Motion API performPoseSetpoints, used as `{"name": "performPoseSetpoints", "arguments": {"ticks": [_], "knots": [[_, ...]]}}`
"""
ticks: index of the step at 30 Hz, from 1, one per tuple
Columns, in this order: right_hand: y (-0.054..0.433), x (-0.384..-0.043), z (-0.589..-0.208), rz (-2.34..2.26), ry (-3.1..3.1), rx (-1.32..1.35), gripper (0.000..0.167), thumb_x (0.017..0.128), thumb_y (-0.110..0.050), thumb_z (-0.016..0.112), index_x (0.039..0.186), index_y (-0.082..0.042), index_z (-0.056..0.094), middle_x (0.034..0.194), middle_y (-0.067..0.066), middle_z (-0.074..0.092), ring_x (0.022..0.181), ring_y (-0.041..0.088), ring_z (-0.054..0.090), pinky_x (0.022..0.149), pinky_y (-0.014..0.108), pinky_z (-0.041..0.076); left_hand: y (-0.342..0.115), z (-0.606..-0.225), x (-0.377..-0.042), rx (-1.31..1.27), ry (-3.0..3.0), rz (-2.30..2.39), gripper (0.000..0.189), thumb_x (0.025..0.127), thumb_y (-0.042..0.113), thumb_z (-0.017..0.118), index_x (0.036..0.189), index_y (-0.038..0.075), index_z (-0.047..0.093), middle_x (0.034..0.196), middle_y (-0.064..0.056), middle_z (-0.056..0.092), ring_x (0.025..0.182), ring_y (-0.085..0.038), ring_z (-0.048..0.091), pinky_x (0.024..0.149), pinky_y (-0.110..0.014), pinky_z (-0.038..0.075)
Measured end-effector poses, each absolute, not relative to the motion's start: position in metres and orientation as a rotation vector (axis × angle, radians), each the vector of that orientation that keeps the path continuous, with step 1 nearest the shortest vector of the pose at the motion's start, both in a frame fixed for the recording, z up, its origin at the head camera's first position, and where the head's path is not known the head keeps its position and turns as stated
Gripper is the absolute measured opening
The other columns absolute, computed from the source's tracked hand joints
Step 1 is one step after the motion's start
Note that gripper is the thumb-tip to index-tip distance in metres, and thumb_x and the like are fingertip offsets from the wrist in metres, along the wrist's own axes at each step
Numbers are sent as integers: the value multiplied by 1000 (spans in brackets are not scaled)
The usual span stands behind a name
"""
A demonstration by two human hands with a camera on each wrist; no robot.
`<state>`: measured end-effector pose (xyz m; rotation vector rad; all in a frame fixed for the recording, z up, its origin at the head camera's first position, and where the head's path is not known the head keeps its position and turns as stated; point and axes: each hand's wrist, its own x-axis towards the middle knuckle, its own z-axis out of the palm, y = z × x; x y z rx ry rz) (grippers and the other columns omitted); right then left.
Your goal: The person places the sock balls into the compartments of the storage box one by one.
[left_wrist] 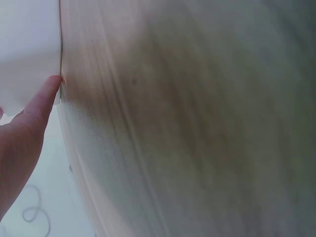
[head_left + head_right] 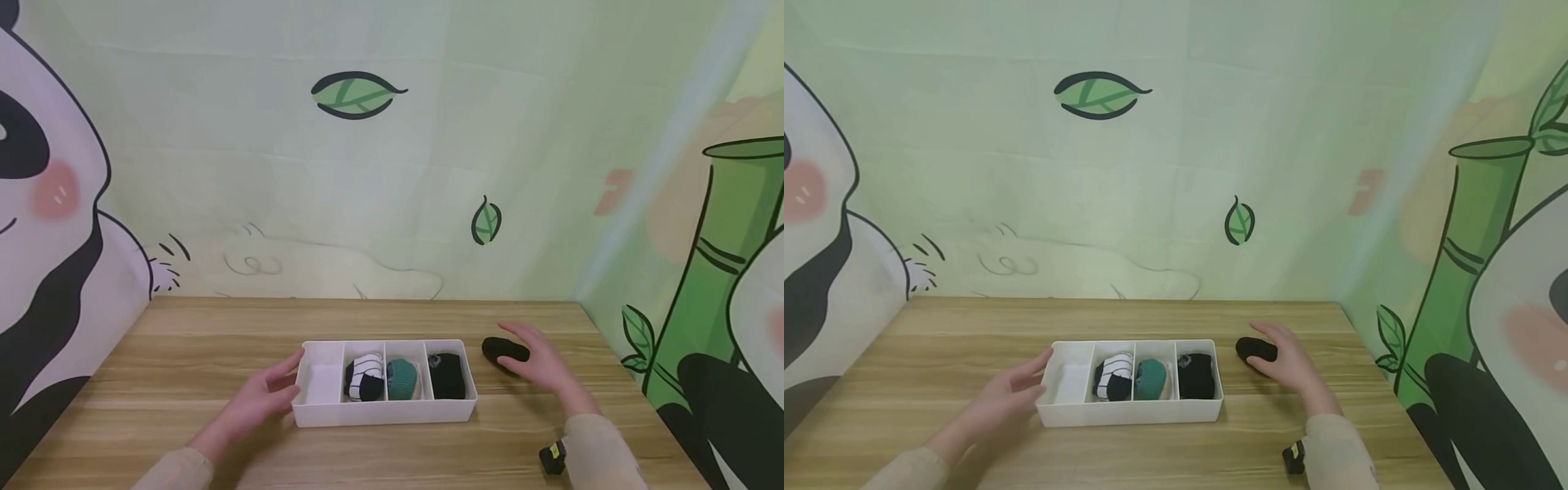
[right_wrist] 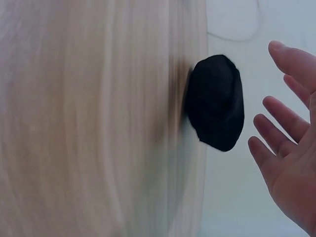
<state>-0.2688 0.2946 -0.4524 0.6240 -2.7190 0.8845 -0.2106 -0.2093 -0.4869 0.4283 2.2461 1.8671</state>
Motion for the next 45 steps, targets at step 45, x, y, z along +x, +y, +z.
{"name": "performPoseSetpoints", "arguments": {"ticks": [45], "knots": [[306, -278, -480, 972, -2808, 703, 70, 77, -17, 85, 136, 4, 54, 128, 28, 54, 102, 38, 60, 82, 44, 54, -208, -485, -210, 389, 2298, 1846, 68, 95, 10, 65, 154, 6, 32, 152, -30, 32, 132, -47, 43, 94, -32, 52]]}}
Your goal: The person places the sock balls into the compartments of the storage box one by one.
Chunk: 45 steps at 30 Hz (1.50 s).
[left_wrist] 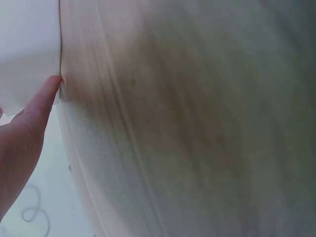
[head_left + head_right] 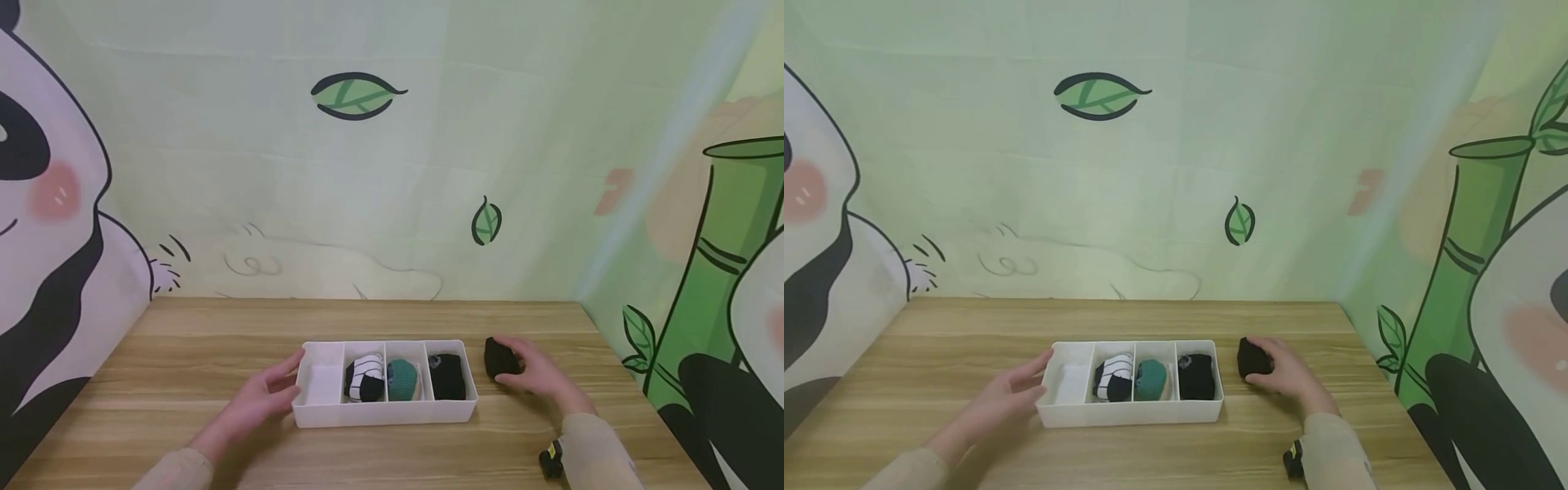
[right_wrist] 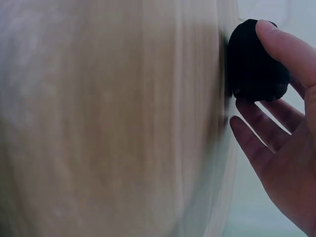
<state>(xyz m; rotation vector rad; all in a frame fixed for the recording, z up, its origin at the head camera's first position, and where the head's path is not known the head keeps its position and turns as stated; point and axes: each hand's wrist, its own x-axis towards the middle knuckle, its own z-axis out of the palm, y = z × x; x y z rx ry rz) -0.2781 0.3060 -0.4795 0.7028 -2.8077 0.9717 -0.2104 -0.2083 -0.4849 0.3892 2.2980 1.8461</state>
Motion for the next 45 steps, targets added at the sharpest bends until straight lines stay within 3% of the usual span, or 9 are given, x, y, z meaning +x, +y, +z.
{"name": "performPoseSetpoints", "arguments": {"ticks": [10, 22, 45], "knots": [[304, -280, -482, 880, -2856, 702, 77, 76, -22, 86, 140, 3, 51, 135, 27, 53, 121, 45, 50, 100, 61, 41, -209, -486, -210, 379, 2295, 1842, 69, 95, 10, 65, 154, 7, 31, 154, -29, 29, 132, -47, 42, 94, -34, 51], [305, -288, -486, 881, -2852, 789, 86, 73, -26, 88, 142, 4, 46, 139, 29, 49, 125, 49, 45, 101, 63, 38, -208, -485, -210, 381, 2297, 1842, 69, 95, 11, 65, 155, 8, 31, 154, -29, 28, 133, -47, 42, 94, -33, 52], [297, -288, -492, 939, -2834, 748, 82, 71, -24, 89, 140, 1, 51, 137, 24, 53, 123, 43, 49, 102, 59, 40, -210, -487, -212, 397, 2284, 1844, 69, 95, 10, 65, 155, 7, 30, 152, -31, 29, 132, -47, 42, 93, -33, 52]]}}
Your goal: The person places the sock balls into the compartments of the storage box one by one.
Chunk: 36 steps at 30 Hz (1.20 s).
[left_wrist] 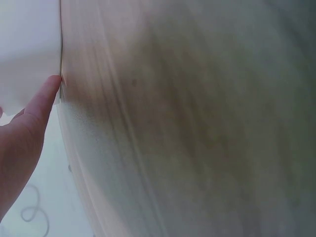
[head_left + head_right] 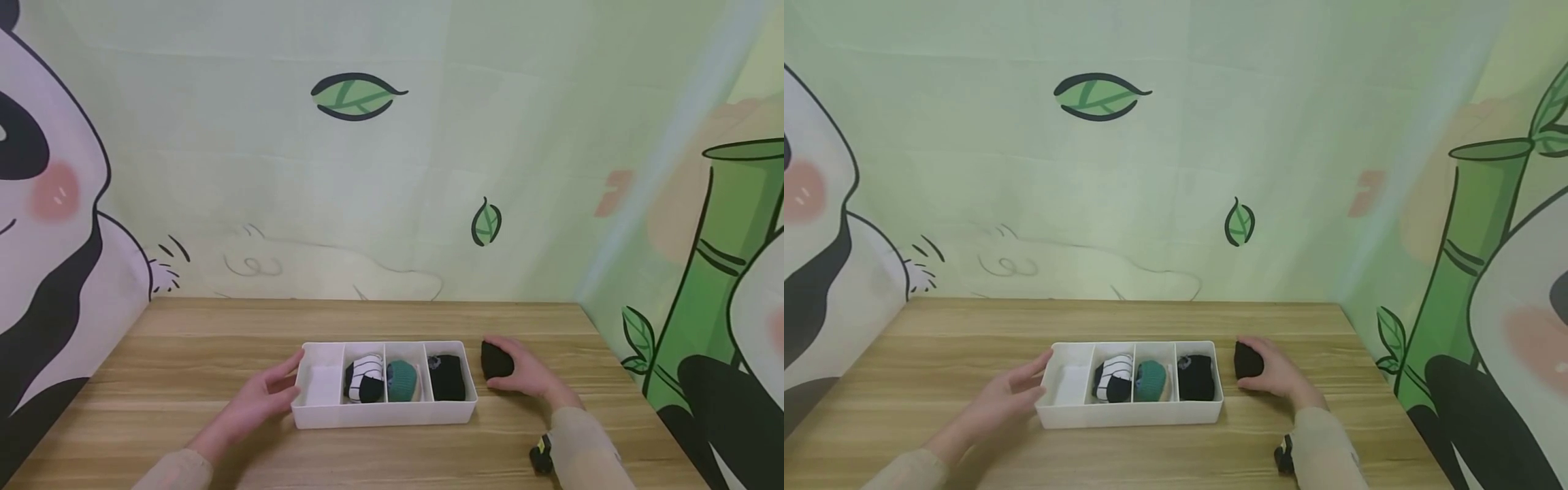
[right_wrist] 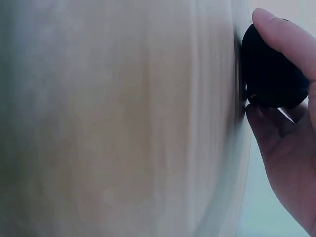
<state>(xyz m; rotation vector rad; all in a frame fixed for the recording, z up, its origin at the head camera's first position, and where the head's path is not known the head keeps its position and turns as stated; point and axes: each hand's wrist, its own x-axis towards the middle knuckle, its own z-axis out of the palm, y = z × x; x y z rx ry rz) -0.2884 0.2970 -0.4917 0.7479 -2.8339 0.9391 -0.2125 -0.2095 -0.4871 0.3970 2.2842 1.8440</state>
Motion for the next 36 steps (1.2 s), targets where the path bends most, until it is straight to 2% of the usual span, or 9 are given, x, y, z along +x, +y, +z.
{"name": "performPoseSetpoints", "arguments": {"ticks": [10, 18, 27, 36], "knots": [[293, -283, -488, 963, -2827, 637, 81, 72, -23, 88, 140, 2, 51, 135, 27, 52, 119, 45, 50, 98, 60, 41, -209, -483, -211, 384, 2287, 1837, 69, 95, 11, 65, 155, 9, 30, 153, -30, 29, 133, -47, 42, 93, -34, 52], [289, -279, -477, 975, -2814, 571, 82, 75, -24, 87, 143, -1, 48, 133, 27, 51, 112, 41, 53, 93, 57, 44, -210, -484, -211, 384, 2289, 1841, 68, 95, 11, 65, 155, 9, 32, 152, -30, 32, 133, -45, 42, 93, -33, 52], [282, -275, -466, 941, -2728, 610, 79, 76, -22, 86, 143, -2, 48, 137, 26, 50, 121, 42, 49, 98, 58, 42, -210, -486, -212, 388, 2274, 1851, 68, 95, 10, 65, 155, 8, 31, 154, -29, 29, 133, -46, 41, 93, -33, 52], [263, -268, -452, 926, -2670, 674, 78, 76, -23, 86, 143, -6, 50, 137, 21, 51, 122, 39, 48, 96, 57, 44, -208, -485, -211, 384, 2276, 1857, 68, 95, 9, 65, 154, 7, 32, 153, -30, 29, 133, -46, 42, 92, -33, 53]]}}
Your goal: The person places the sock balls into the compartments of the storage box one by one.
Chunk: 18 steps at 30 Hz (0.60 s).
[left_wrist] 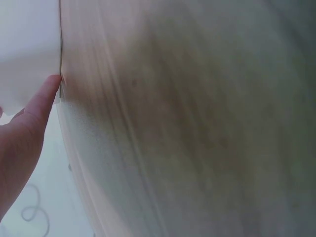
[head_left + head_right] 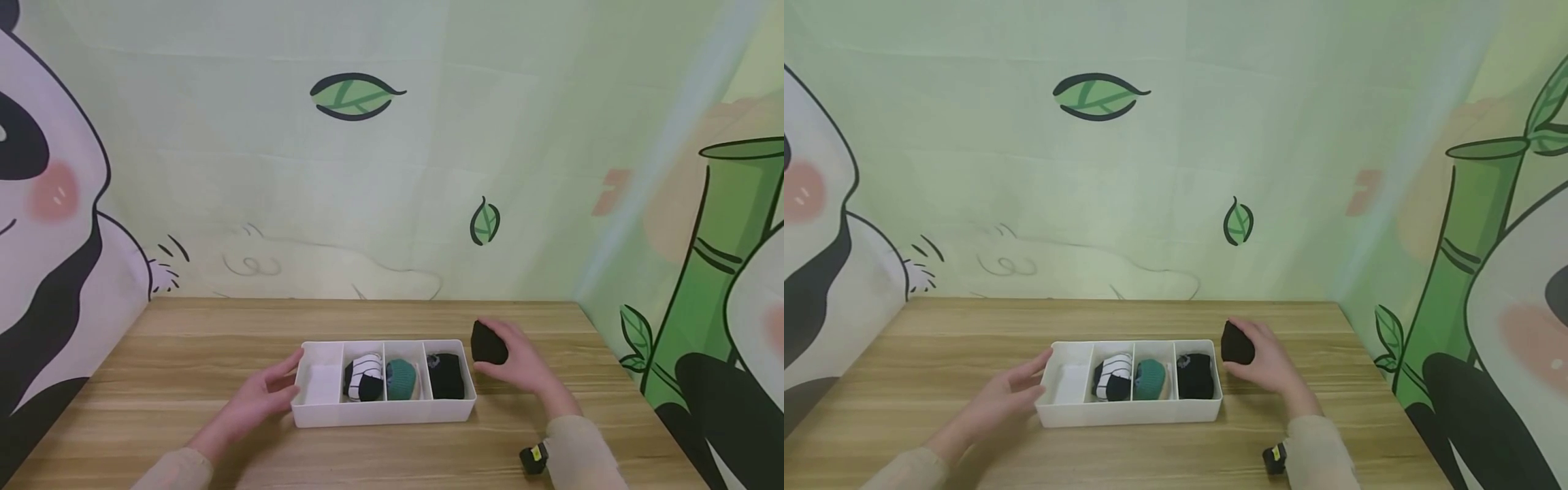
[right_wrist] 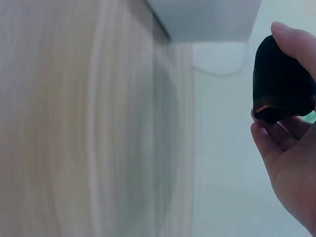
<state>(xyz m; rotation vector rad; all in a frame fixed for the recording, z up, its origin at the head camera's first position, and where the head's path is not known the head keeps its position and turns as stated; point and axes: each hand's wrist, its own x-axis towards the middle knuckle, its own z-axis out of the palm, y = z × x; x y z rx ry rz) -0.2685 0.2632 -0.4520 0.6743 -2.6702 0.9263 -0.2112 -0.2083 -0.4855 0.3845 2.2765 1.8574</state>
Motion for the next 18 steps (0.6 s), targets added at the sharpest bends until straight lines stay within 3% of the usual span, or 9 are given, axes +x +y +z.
{"name": "performPoseSetpoints", "arguments": {"ticks": [18], "knots": [[212, -257, -444, 997, -2561, 856, 79, 73, -21, 88, 142, -9, 52, 135, 17, 52, 118, 35, 51, 92, 54, 48, -209, -485, -211, 394, 2283, 1845, 68, 95, 10, 65, 155, 8, 31, 154, -29, 29, 133, -46, 42, 93, -33, 53]]}}
